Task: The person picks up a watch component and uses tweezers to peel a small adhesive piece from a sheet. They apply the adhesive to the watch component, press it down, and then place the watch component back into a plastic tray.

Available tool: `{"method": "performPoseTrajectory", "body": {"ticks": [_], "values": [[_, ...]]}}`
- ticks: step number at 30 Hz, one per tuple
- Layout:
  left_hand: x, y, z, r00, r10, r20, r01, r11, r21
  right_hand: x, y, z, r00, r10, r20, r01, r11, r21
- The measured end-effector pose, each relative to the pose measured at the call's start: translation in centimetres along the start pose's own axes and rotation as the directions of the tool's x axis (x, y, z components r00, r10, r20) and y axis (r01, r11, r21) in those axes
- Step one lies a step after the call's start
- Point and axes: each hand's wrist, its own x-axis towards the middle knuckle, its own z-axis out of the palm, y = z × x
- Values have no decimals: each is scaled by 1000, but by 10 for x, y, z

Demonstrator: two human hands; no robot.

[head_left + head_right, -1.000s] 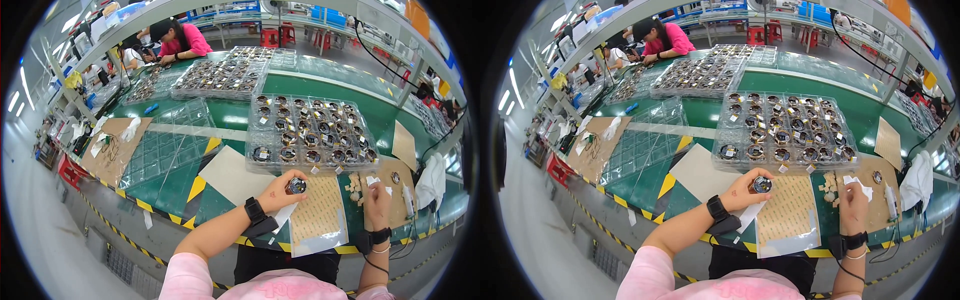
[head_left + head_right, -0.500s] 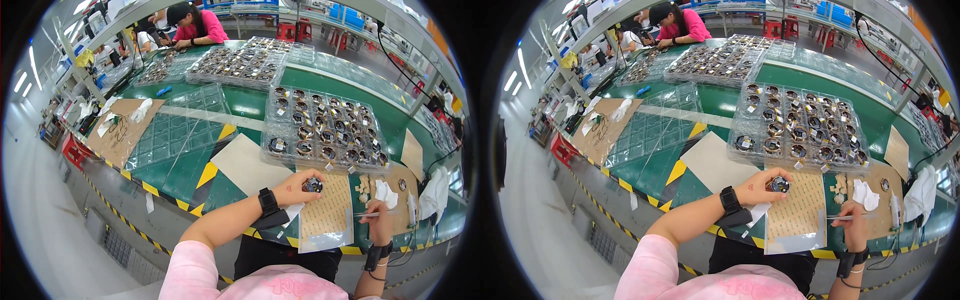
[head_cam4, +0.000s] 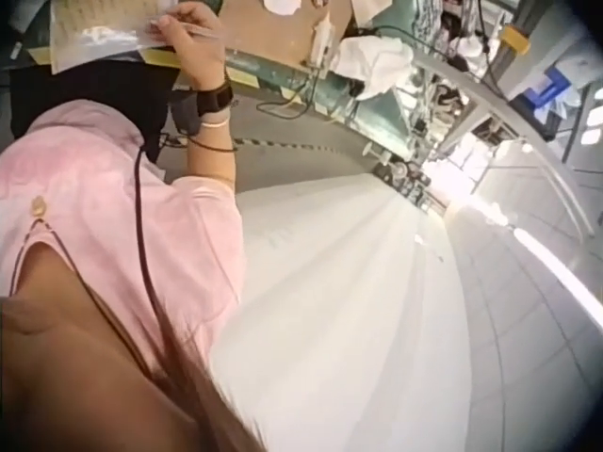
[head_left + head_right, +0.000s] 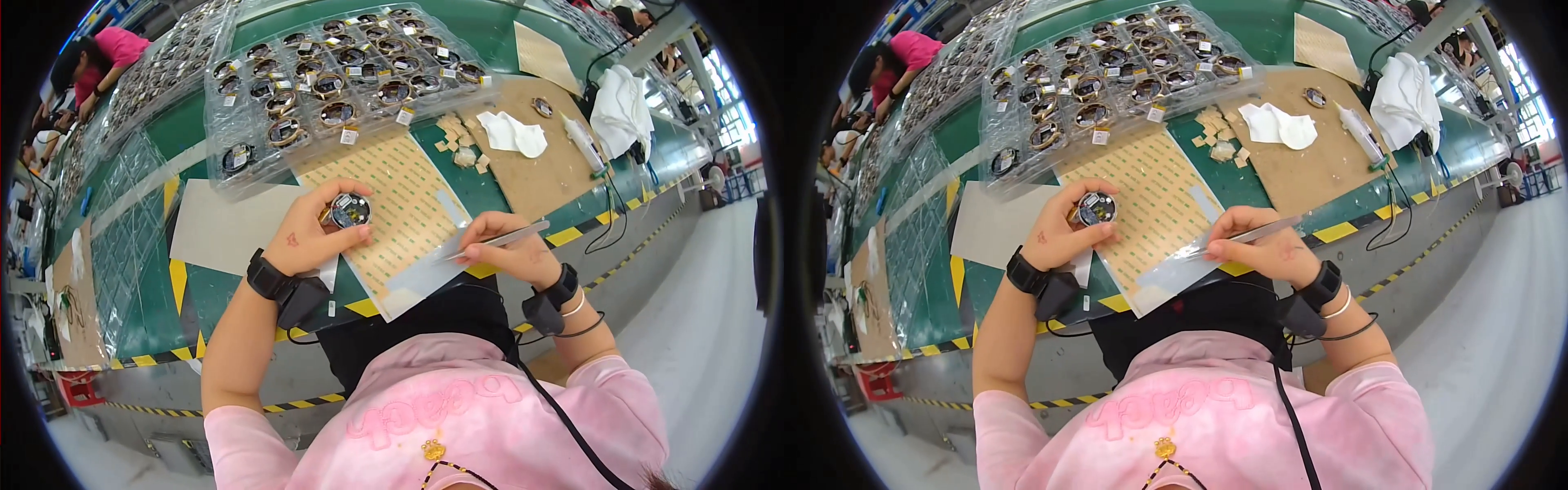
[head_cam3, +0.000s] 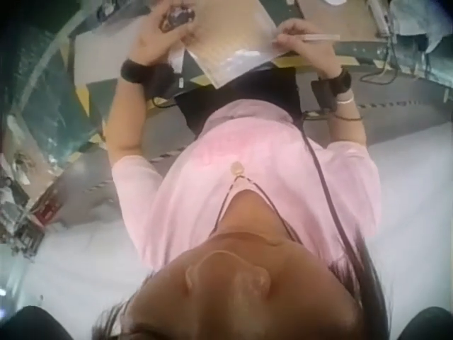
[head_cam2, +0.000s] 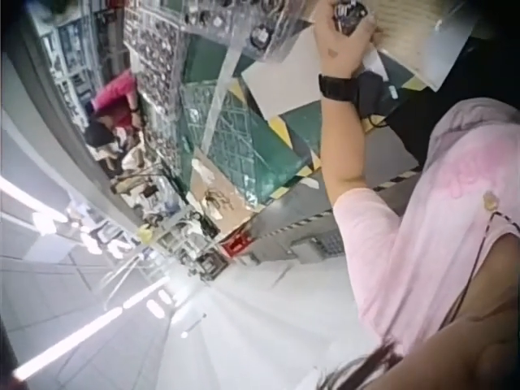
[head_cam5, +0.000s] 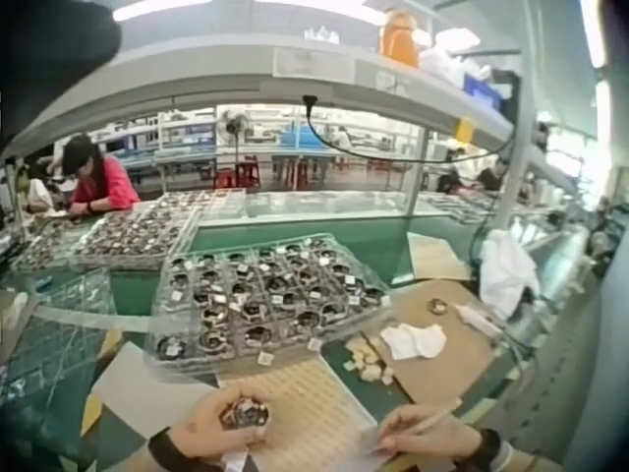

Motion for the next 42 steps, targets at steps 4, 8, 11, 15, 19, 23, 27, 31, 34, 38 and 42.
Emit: {"method": "performPoseTrajectory", "body": {"ticks": [4, 8, 11, 15, 19, 23, 27, 31, 34, 38, 42], "values": [[-3, -5, 8, 999, 24, 36, -31, 979, 201, 3, 0, 21, 999, -40, -1, 40, 997, -62], [-3, -3, 11, 999, 32, 26, -37, 965, 260, 16, -1, 44, 975, -137, 175, 173, 962, -210], [-4, -1, 9, 999, 36, 20, -41, 952, 303, 22, 1, 55, 973, -120, 196, 164, 959, -232], [-3, -1, 7, 1000, 7, 23, -15, 938, 346, 27, 3, 56, 973, -81, 216, 124, 973, -193], [-3, -1, 6, 999, 46, 9, -46, 928, 369, 30, 0, 58, 974, -75, 216, 121, 970, -209], [-2, -2, 6, 1000, 3, 22, -11, 932, 363, 31, 0, 58, 978, -58, 198, 102, 970, -222], [-2, -1, 7, 1000, 3, 23, -11, 932, 362, 30, -4, 59, 979, -42, 199, 92, 963, -252], [-1, 0, 8, 999, -26, 20, 18, 946, 323, 29, 1, 59, 980, -76, 185, 117, 967, -227], [0, -1, 8, 1000, -23, 19, 15, 940, 342, 28, 5, 57, 975, -110, 193, 145, 973, -177], [0, 0, 6, 998, -66, 19, 56, 938, 343, 24, 3, 53, 955, -177, 239, 194, 980, -50], [-1, -2, 7, 999, 51, 15, -53, 981, 186, 27, -10, 45, 950, -232, 209, 216, 972, 96]]}}
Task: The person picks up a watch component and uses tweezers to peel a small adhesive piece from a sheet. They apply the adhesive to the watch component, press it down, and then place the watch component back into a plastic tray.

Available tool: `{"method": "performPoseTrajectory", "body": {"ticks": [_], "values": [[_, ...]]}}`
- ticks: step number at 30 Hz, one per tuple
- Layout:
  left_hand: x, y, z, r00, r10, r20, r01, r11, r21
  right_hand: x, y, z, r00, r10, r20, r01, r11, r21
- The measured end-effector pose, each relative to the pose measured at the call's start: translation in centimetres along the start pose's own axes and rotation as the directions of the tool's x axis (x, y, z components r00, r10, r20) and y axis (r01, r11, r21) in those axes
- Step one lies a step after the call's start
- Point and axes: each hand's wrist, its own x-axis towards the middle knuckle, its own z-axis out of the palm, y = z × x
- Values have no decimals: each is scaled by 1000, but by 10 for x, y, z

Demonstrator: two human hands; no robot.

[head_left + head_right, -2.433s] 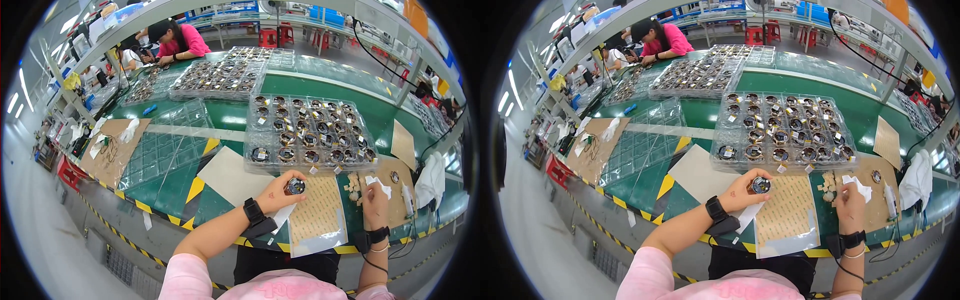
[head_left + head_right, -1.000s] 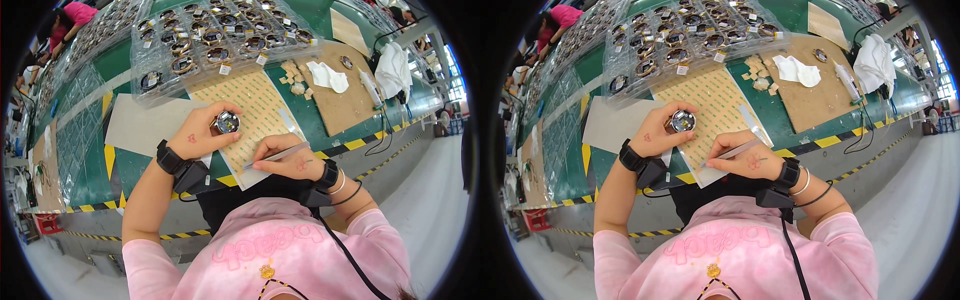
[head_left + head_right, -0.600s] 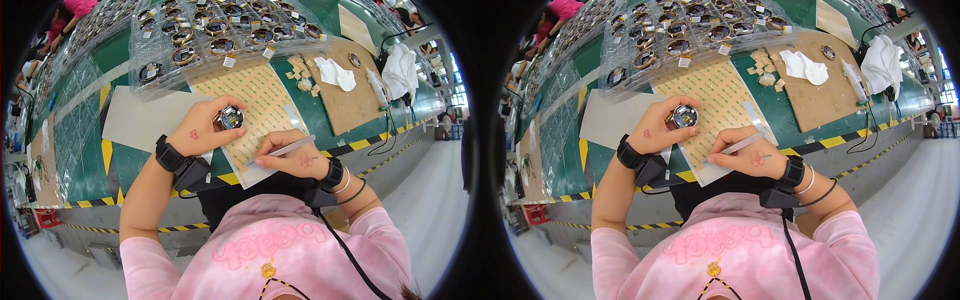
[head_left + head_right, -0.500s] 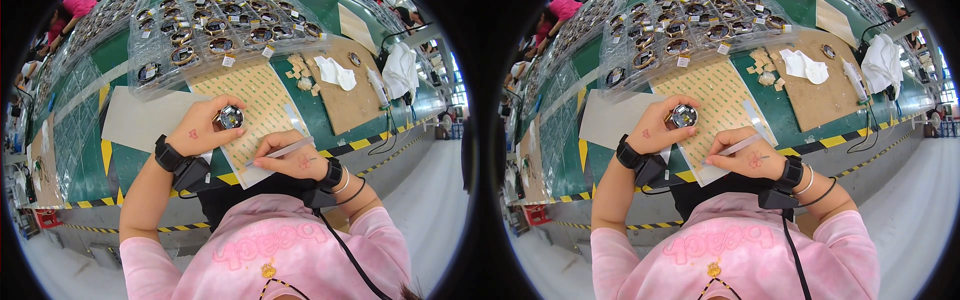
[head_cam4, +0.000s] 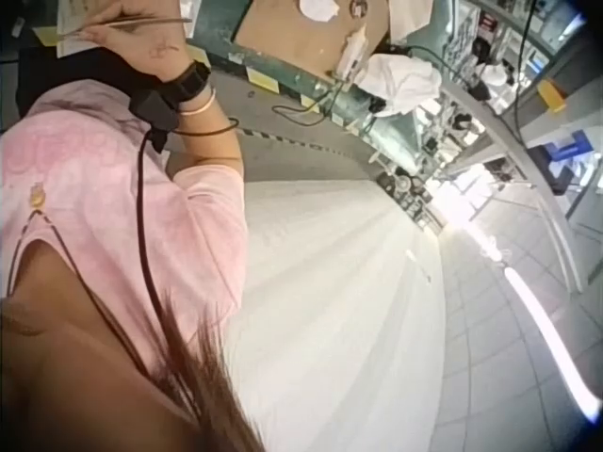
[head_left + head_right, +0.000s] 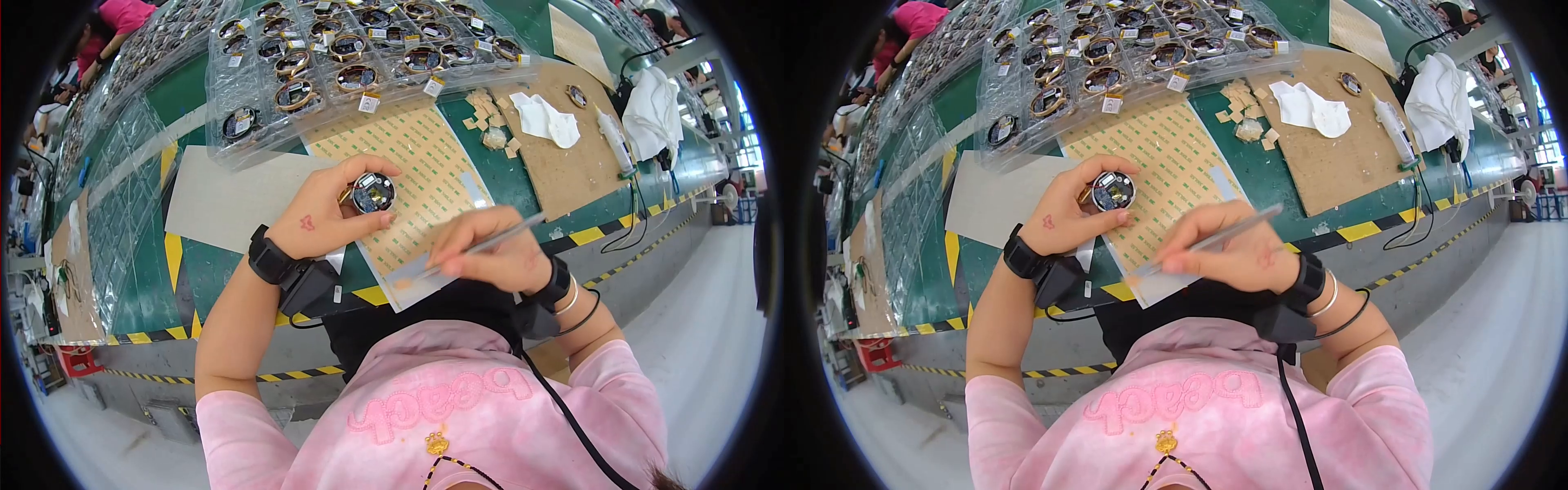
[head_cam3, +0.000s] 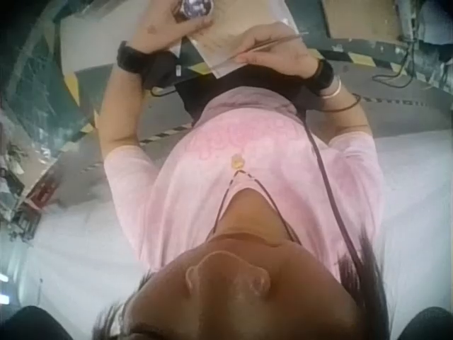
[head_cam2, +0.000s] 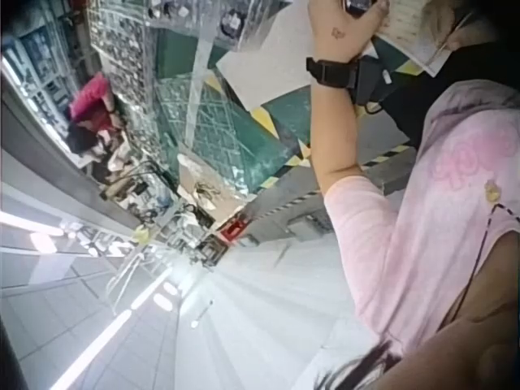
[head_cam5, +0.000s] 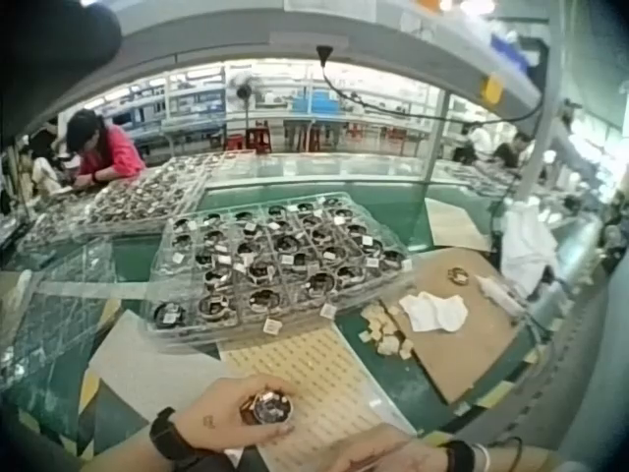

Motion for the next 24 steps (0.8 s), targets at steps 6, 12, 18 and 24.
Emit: {"method": "performPoseTrajectory", "body": {"ticks": [6, 12, 18, 24], "values": [[-2, 2, -1, 997, -81, -5, 78, 976, -202, 38, -14, -25, 981, 30, -193, -37, 999, -31], [-2, -4, -4, 996, -88, -5, 85, 980, -178, 58, -1, -16, 982, 29, -186, -23, 999, 35], [1, -5, -6, 998, -54, -19, 50, 987, -150, 62, 10, -20, 982, 10, -189, -38, 988, -148], [2, -7, -4, 999, -15, -41, 12, 998, -66, 61, 10, -19, 980, 5, -199, -40, 985, -170]]}}
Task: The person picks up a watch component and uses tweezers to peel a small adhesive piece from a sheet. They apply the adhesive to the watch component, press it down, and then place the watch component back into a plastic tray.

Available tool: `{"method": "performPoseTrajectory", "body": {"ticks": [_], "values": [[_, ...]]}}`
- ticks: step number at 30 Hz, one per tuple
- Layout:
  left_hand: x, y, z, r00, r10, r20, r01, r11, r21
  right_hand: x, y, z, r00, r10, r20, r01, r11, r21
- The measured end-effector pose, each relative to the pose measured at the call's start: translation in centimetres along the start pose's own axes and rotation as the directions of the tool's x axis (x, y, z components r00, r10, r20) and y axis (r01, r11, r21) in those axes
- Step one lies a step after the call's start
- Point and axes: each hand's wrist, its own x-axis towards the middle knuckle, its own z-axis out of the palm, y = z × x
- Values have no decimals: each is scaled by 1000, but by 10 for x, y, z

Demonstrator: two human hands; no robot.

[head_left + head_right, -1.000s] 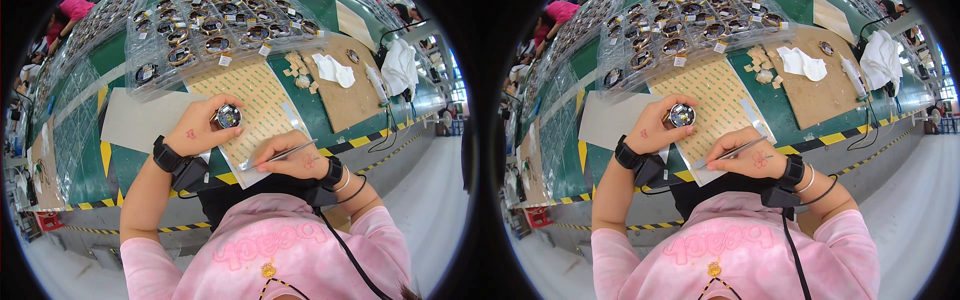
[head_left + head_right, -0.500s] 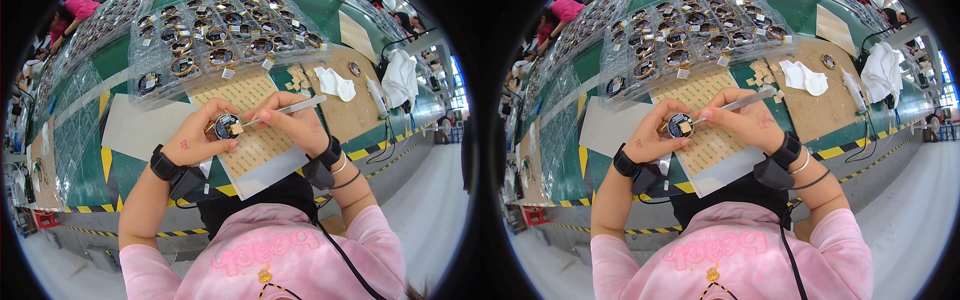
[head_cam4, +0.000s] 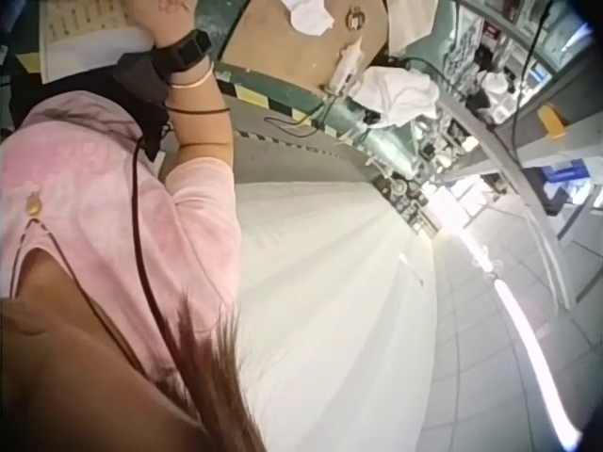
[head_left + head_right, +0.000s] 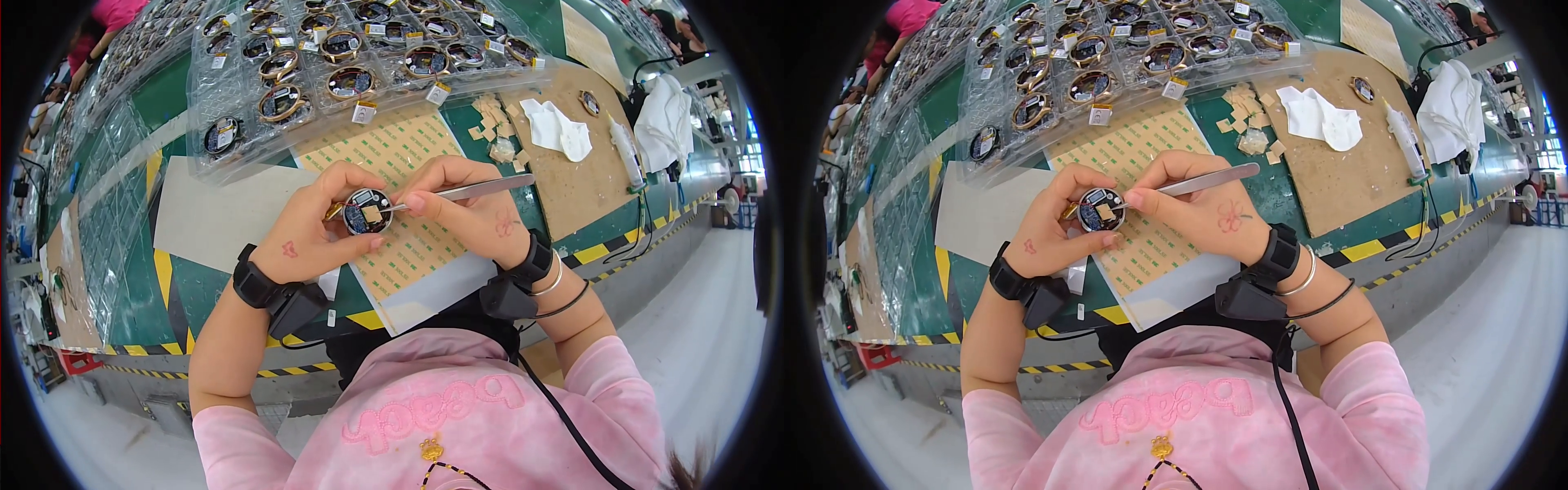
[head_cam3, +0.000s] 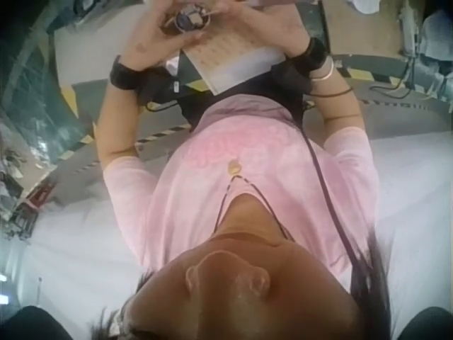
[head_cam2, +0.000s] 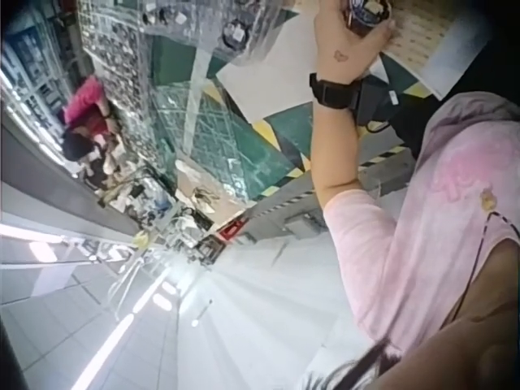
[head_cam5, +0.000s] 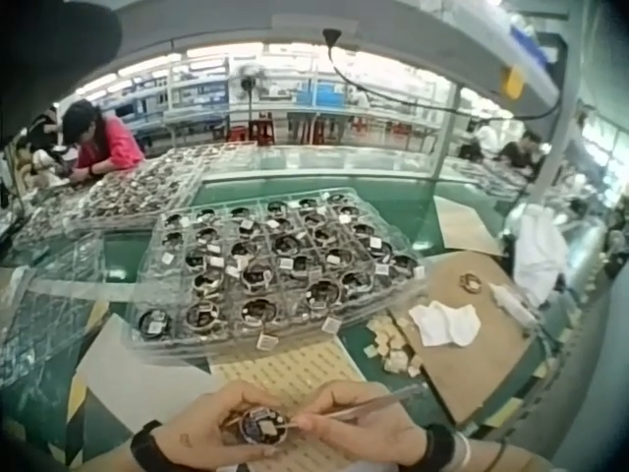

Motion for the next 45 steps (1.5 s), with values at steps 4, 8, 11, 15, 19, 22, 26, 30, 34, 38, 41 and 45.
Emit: {"method": "performPoseTrajectory", "body": {"ticks": [4, 8, 11, 15, 19, 22, 26, 30, 34, 38, 41, 45], "values": [[0, 3, 0, 1000, -7, 24, 6, 999, 34, -2, 1, 0, 1000, -11, 1, 11, 1000, -18], [-2, 0, 4, 1000, 27, 6, -27, 999, 22, -4, 3, 2, 999, -41, -4, 41, 998, -37], [-3, 0, 5, 1000, 10, 11, -10, 999, 38, -5, 5, 3, 997, -72, -6, 72, 996, -58], [-1, 0, 4, 1000, -7, 13, 7, 999, 39, -4, 6, 3, 993, -120, -13, 117, 986, -116], [1, -3, 1, 1000, -30, 9, 30, 1000, 2, 0, 8, 5, 991, -133, -26, 130, 987, -98], [0, 2, -3, 999, -38, 5, 38, 999, -23, 6, 2, 10, 970, -243, -29, 234, 955, -180], [-3, 0, -7, 999, 33, 28, -35, 997, 73, 5, 0, 13, 916, -401, 14, 392, 887, -243], [-1, 0, 4, 997, -78, 19, 79, 995, -64, -3, -5, 17, 868, -497, 21, 473, 813, -340], [-5, 3, 10, 997, -69, -39, 66, 994, -83, -9, -7, 19, 822, -567, 43, 534, 743, -404], [-2, 3, 5, 996, -78, -44, 73, 991, -111, -8, -9, 17, 796, -603, 49, 565, 712, -417], [0, -3, 3, 995, -62, -75, 51, 989, -141, -5, -13, 15, 758, -652, 22, 605, 689, -400], [-1, -1, -1, 991, -79, -110, 59, 983, -174, -5, -7, 13, 791, -609, -48, 584, 777, -235]]}}
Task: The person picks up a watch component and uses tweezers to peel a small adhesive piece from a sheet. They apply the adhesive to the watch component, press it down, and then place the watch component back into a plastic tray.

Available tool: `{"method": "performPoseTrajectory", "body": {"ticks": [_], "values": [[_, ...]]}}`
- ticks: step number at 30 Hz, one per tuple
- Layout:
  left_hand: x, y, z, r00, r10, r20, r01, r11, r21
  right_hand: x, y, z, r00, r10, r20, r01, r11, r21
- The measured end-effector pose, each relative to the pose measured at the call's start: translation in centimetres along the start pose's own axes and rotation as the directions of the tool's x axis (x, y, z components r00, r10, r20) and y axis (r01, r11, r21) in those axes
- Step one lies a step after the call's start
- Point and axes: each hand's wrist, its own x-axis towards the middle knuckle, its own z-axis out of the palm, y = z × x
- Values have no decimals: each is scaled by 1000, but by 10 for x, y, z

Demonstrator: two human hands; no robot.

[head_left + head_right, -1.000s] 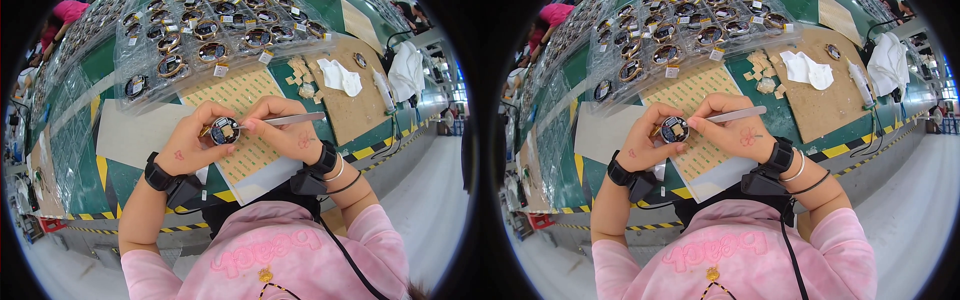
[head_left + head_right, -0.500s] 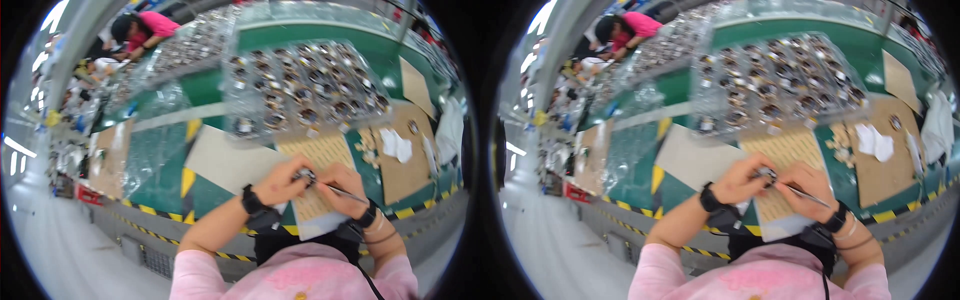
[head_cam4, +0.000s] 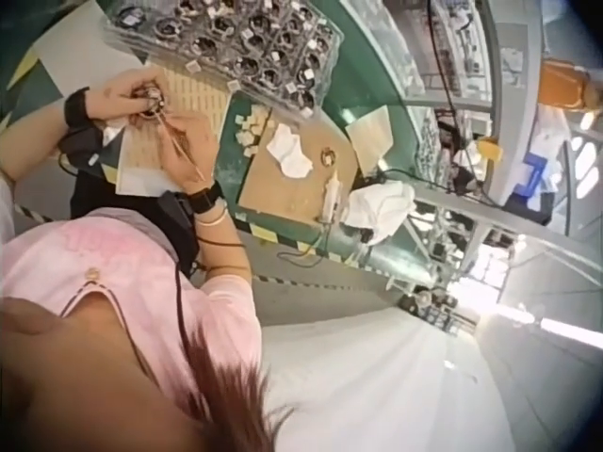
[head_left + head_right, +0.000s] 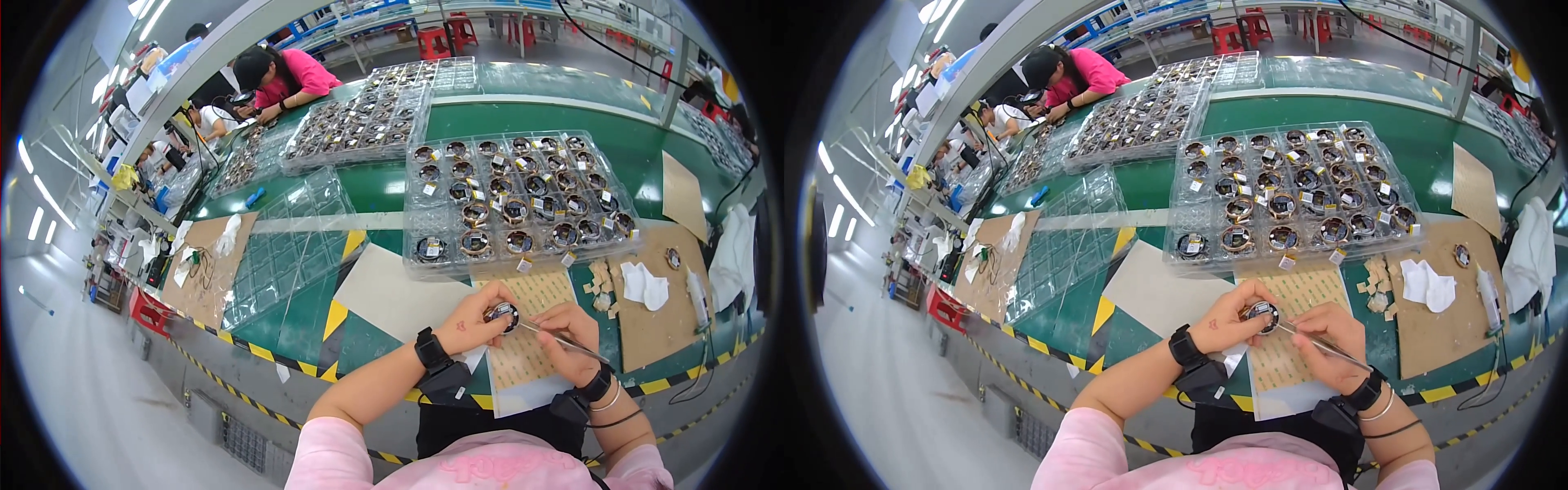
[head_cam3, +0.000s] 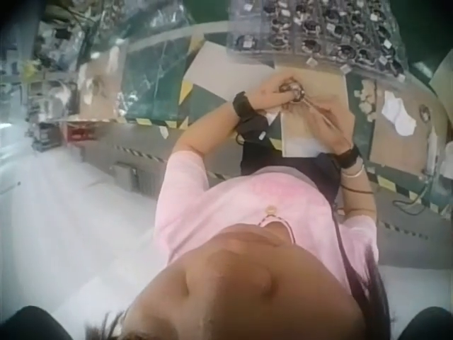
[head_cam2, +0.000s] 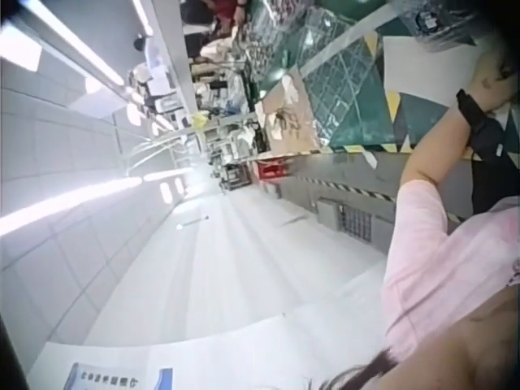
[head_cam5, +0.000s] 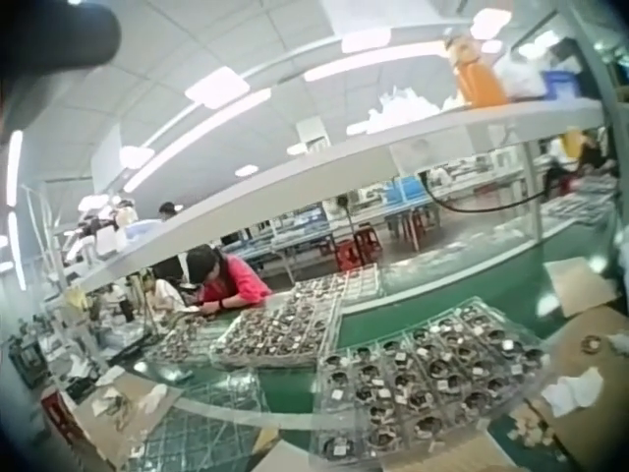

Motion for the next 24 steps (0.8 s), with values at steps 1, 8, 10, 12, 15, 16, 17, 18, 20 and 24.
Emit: {"method": "performPoseTrajectory", "body": {"ticks": [1, 8, 10, 12, 15, 16, 17, 18, 20, 24], "values": [[-1, 0, 0, 1000, -13, -13, 13, 1000, -6, -1, 2, -2, 1000, 28, -5, -28, 999, 21], [-2, 3, 2, 993, 56, -107, -64, 996, -67, 12, -6, -8, 980, 200, 25, -200, 952, 233], [-2, 7, 3, 988, 68, -142, -81, 993, -87, 21, -6, -13, 974, 223, 43, -227, 942, 247], [-2, 8, 1, 994, 6, -113, -20, 992, -122, 24, -4, -13, 970, 236, 57, -243, 936, 254], [-1, 9, -1, 995, -32, -97, 15, 985, -169, 25, 9, -10, 956, 294, 14, -284, 910, 302], [-1, 9, -1, 995, -40, -94, 21, 980, -198, 25, 11, -9, 955, 296, 15, -287, 909, 302], [1, 8, -1, 995, -49, -90, 27, 974, -226, 24, 14, -8, 950, 312, 12, -299, 897, 325], [1, 6, -2, 994, -54, -90, 33, 973, -228, 22, 15, -5, 944, 330, 8, -312, 883, 350], [3, 1, -4, 995, -26, -93, 1, 967, -256, 20, 19, -3, 936, 353, 2, -328, 867, 376], [1, 2, -4, 995, 16, -100, -40, 970, -240, 16, 25, -2, 939, 341, 44, -335, 879, 340]]}}
